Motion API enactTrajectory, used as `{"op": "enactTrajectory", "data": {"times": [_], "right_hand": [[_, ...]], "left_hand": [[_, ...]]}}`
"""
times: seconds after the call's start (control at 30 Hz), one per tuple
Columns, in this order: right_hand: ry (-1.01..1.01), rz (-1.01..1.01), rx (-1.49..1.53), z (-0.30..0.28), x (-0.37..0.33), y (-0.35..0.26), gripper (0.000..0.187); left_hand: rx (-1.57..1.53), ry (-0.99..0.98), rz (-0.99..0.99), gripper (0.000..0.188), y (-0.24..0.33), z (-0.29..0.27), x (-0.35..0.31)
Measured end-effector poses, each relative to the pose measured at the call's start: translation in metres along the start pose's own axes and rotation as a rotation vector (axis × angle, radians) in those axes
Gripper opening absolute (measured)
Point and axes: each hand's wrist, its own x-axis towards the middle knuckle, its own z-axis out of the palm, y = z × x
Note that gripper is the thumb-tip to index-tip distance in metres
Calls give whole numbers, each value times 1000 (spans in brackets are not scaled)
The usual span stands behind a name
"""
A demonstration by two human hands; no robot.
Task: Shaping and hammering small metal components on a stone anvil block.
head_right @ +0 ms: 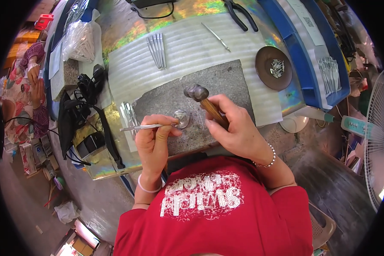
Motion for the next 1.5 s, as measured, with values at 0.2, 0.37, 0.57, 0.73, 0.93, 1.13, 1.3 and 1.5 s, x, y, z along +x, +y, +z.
{"op": "enactTrajectory", "data": {"times": [0.2, 0.37, 0.57, 0.73, 0.93, 1.13, 1.3, 1.5], "right_hand": [[25, -19, 52, 1, -2, 6, 29], [17, -13, 29, 0, -2, 6, 30], [25, -13, 47, 0, -2, 7, 30], [28, -15, 35, 0, -1, 6, 30], [36, -11, 39, 1, -1, 6, 30], [46, -23, 21, 2, -2, 6, 31], [44, -16, 23, 2, -2, 7, 31], [54, -34, 22, 1, -2, 8, 31]], "left_hand": [[70, -22, 42, 7, 2, 0, 2], [109, -23, 75, 7, 3, 2, 4], [134, -42, 55, 7, 4, 0, 5], [98, -38, 0, 7, 4, -1, 4], [118, -76, -7, 4, 4, -3, 3], [153, -54, 22, 5, 6, 1, 4], [185, -78, 10, 5, 6, -1, 3], [271, -80, 85, 6, 6, 4, 3]]}}
